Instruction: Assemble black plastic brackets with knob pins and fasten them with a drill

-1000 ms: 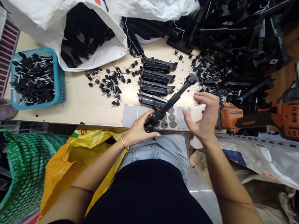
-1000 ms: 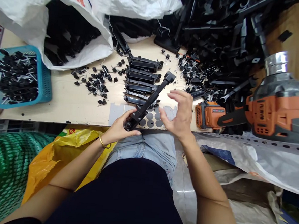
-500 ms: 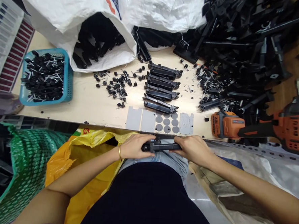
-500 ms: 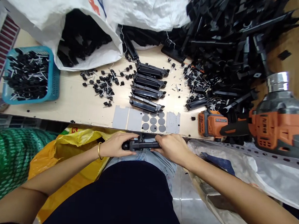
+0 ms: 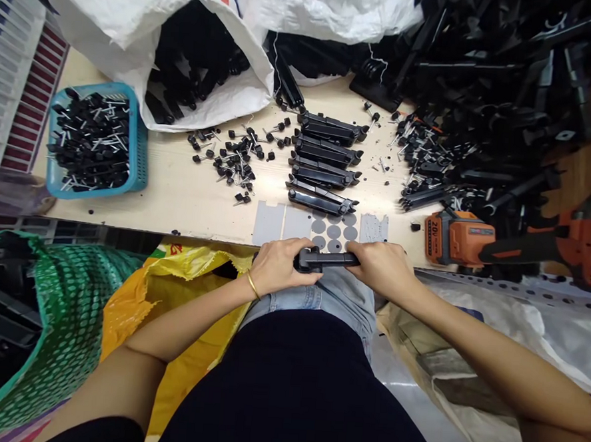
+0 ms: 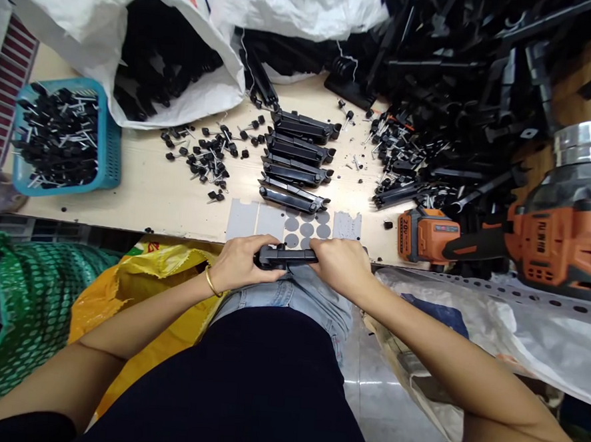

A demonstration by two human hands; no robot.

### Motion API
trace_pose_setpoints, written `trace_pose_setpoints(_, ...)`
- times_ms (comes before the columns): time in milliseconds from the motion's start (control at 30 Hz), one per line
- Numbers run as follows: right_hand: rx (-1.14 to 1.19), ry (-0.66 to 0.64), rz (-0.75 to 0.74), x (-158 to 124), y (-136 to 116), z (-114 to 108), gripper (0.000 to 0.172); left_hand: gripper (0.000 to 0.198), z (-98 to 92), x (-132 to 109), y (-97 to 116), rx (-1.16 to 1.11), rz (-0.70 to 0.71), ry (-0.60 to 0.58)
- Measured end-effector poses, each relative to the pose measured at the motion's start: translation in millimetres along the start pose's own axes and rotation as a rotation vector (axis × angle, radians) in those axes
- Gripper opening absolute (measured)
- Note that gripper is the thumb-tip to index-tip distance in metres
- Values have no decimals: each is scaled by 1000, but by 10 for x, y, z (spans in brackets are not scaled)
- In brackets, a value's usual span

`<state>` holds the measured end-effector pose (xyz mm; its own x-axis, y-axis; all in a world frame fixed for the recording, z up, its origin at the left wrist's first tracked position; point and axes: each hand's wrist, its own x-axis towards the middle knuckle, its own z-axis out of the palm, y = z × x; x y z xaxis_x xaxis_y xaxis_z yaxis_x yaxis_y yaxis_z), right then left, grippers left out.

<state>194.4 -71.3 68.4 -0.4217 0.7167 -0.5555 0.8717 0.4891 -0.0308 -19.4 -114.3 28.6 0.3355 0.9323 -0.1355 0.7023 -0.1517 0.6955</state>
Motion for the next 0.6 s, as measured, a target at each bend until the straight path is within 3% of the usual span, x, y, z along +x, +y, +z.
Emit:
trace_pose_setpoints(400, 10, 38, -26, -90, -73, 33, 26, 51, -31, -27, -135, 55, 162, -31)
trace_pose_setpoints(500, 130, 58, -112, -138, -104, 116, 27, 50, -44, -82, -184, -21, 178, -71)
trace_pose_setpoints(600, 406, 119, -117, -228, -186, 233, 33, 52, -85, -162, -169, -191, 254, 1)
